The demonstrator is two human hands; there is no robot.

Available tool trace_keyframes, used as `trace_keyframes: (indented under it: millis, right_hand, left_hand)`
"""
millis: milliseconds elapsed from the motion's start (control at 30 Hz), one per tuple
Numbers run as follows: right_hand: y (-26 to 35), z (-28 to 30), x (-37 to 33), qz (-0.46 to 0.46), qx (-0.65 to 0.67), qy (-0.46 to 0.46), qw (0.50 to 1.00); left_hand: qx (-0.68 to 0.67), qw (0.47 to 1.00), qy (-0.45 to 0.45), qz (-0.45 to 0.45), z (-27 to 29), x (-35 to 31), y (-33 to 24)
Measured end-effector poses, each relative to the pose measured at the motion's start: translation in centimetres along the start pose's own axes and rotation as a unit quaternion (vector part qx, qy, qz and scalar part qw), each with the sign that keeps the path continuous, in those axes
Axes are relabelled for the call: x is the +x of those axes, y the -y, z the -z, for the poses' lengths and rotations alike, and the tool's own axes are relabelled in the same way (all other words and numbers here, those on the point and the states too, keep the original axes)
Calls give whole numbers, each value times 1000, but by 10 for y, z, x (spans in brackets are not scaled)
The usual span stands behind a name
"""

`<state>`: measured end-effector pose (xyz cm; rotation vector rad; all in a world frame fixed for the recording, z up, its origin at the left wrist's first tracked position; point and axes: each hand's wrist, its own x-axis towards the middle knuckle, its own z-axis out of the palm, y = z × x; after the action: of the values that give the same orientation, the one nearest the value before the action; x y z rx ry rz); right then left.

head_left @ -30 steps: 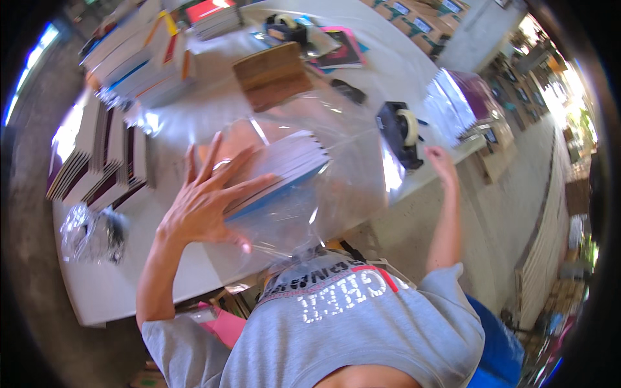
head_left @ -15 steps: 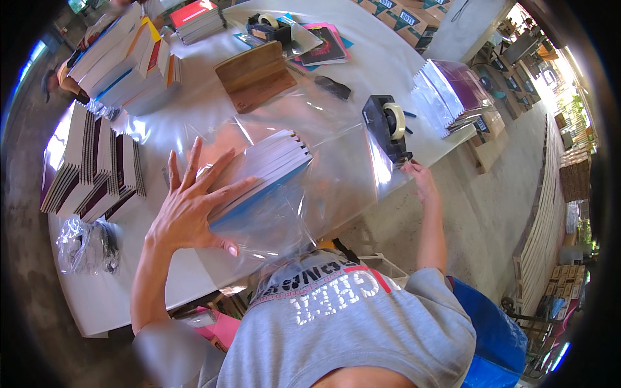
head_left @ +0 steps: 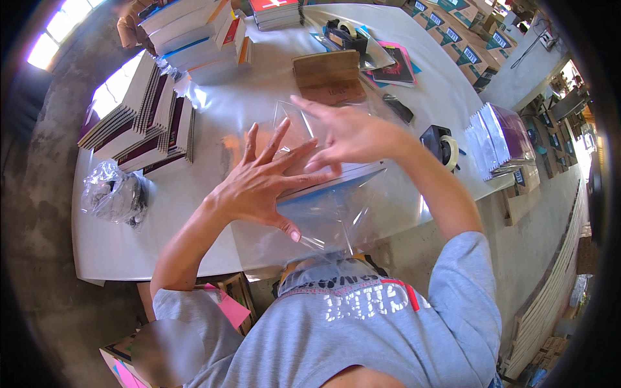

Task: The person repeatedly places spiral-bound notebooks into clear plastic sleeves, folds the sleeve edges, and stacks the wrapped notebooks on the table. The person handles both blue and purple notebooks, using hands to manipulate the plastic sleeves and align the items.

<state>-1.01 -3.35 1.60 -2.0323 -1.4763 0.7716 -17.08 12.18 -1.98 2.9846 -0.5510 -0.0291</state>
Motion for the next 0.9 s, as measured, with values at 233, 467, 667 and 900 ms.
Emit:
trace_keyframes:
  millis: [233,467,667,900]
  right_hand:
    - [0,38,-15,-129,-281,-34,950]
    - [-83,-55,-64,266,-118,-282,914]
    - [-78,-51,-44,152,384,-288,864]
    - [-55,-61,-50,111,47,-295,948]
  left_hand:
    - [-4,1000,1,21,0,-7,-4]
    - [160,967,-200,8,-47,-51,2]
    - [-123,871,-427,210,-59,-21,-24]
    - [-257,812,-451,267,-44,-11,-27]
